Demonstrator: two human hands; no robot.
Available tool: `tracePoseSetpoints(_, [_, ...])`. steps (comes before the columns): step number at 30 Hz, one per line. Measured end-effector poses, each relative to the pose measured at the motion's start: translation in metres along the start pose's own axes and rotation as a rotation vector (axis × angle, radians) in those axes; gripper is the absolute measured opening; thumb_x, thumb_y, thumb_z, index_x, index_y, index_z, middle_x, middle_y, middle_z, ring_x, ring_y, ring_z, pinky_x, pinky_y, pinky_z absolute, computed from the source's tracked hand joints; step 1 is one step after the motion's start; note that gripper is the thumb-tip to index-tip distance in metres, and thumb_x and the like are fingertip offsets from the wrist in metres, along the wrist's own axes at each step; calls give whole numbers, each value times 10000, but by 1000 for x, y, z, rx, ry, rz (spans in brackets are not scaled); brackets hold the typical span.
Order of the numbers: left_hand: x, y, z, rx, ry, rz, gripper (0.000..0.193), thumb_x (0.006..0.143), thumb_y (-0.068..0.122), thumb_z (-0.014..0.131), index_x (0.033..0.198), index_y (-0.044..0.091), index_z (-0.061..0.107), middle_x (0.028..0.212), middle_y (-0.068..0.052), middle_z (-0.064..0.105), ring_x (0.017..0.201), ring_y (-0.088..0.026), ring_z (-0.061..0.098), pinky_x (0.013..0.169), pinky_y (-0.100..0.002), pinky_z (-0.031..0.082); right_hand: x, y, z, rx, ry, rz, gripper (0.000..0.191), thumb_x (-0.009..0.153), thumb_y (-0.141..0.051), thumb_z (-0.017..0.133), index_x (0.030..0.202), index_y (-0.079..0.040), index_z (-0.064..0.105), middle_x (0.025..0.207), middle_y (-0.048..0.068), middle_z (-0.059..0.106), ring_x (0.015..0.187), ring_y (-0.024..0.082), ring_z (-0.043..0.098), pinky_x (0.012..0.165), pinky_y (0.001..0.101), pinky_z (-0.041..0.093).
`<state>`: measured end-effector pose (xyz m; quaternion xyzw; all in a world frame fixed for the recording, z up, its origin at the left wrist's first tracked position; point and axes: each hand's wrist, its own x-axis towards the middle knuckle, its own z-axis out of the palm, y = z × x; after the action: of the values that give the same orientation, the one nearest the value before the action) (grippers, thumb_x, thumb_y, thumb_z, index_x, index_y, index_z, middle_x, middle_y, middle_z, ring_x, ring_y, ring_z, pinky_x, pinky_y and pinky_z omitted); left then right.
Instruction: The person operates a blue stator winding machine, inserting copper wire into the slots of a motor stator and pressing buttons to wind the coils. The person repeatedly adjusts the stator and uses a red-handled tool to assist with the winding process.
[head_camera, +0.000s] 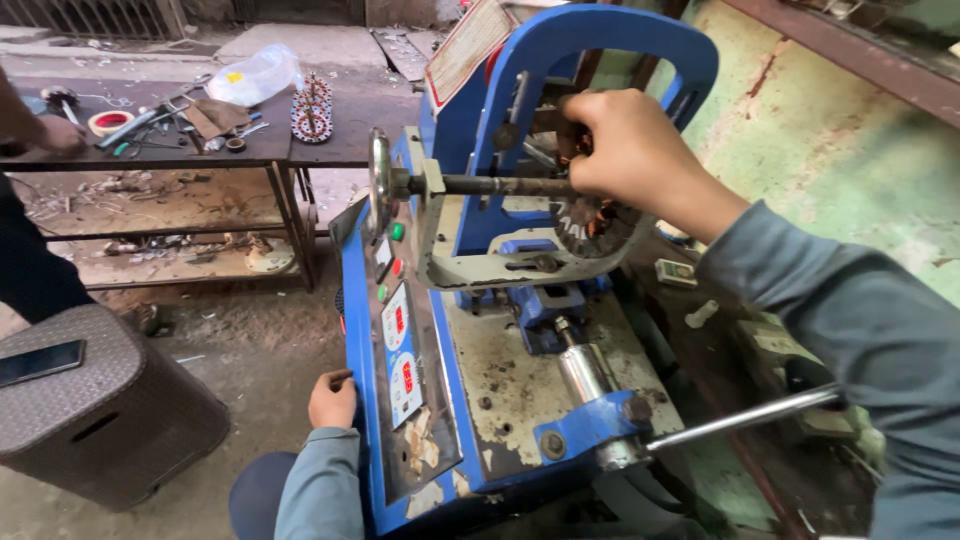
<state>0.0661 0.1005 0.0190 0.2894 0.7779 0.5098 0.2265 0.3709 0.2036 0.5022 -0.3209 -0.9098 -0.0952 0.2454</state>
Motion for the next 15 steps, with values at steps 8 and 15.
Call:
tracePoseSetpoints(8, [-61,71,-33,-317,291,269,183,963,77,624,1093,26,742,1005,-94,745,888,-174,692,812,-314,547,2,-4,0,11,15,30,245,659,-115,701,864,18,684,826,231,690,790,417,691,698,486,536])
tracePoseSetpoints(15, [-113,277,-123,-514,550,1375,117,1029,-69,552,1106,-7,614,1153,-82,704,1048,-225,699,936,-336,572,5,-3,2,17,46,-3,245,639,-118,705,842,14,667,836,235,686,828,443,673,707,503,526])
